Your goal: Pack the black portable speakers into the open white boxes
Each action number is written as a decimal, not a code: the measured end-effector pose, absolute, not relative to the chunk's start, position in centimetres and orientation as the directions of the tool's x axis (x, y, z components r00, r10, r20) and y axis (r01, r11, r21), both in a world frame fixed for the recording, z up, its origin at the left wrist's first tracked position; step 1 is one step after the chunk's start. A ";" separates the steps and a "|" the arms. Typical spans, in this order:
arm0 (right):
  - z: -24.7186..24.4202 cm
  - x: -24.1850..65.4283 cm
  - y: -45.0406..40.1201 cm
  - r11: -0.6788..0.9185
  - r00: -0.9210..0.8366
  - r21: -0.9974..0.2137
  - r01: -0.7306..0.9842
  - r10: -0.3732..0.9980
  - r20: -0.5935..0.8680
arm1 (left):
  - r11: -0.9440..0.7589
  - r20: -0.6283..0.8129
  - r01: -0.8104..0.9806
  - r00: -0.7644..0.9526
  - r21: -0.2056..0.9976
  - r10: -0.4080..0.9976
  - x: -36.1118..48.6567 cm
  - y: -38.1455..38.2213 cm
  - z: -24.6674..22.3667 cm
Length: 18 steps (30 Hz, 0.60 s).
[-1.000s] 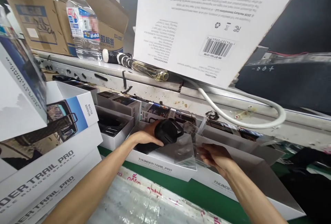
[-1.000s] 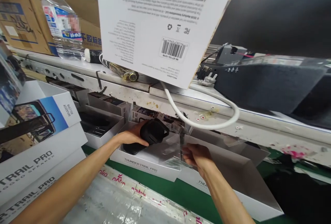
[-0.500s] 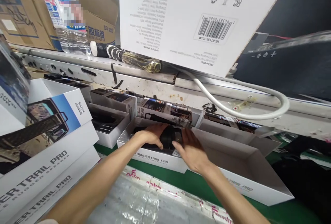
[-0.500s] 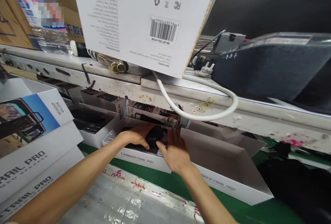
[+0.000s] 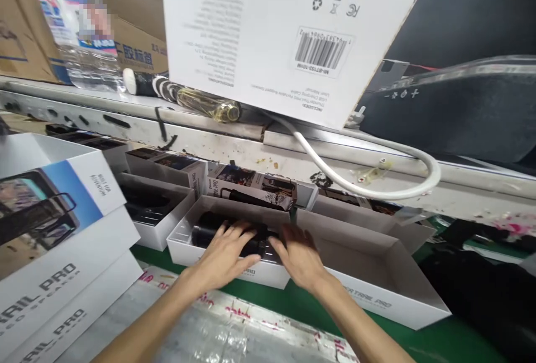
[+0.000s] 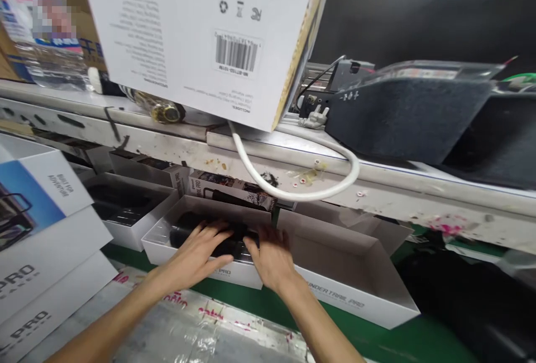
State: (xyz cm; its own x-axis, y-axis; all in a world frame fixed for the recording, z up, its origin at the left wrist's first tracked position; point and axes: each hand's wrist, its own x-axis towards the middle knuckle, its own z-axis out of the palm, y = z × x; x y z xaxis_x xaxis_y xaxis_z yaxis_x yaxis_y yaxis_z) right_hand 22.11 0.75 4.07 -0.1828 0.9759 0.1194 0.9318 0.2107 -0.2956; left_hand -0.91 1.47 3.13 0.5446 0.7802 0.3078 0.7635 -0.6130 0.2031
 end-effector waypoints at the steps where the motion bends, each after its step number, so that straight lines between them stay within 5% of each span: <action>1: 4.6 22.6 1.0 0.201 -0.159 -0.284 0.937 0.973 0.165 | -0.607 0.369 0.779 0.523 0.159 0.768 -1.1 0.8 2.1; 7: 6.1 29.6 0.9 0.034 -0.017 -0.161 0.986 0.994 0.105 | -0.657 0.548 0.749 0.586 -0.087 0.596 -1.9 2.4 -2.2; 12: 6.5 42.4 -1.4 -0.290 0.291 -0.030 0.957 0.954 0.070 | -0.734 0.644 0.672 0.606 -0.101 0.466 -2.8 5.0 -2.6; 18: 4.5 57.9 -6.3 -0.666 0.666 0.048 0.745 0.746 0.015 | -0.722 0.654 0.683 0.596 -0.107 0.466 -2.7 4.0 -2.5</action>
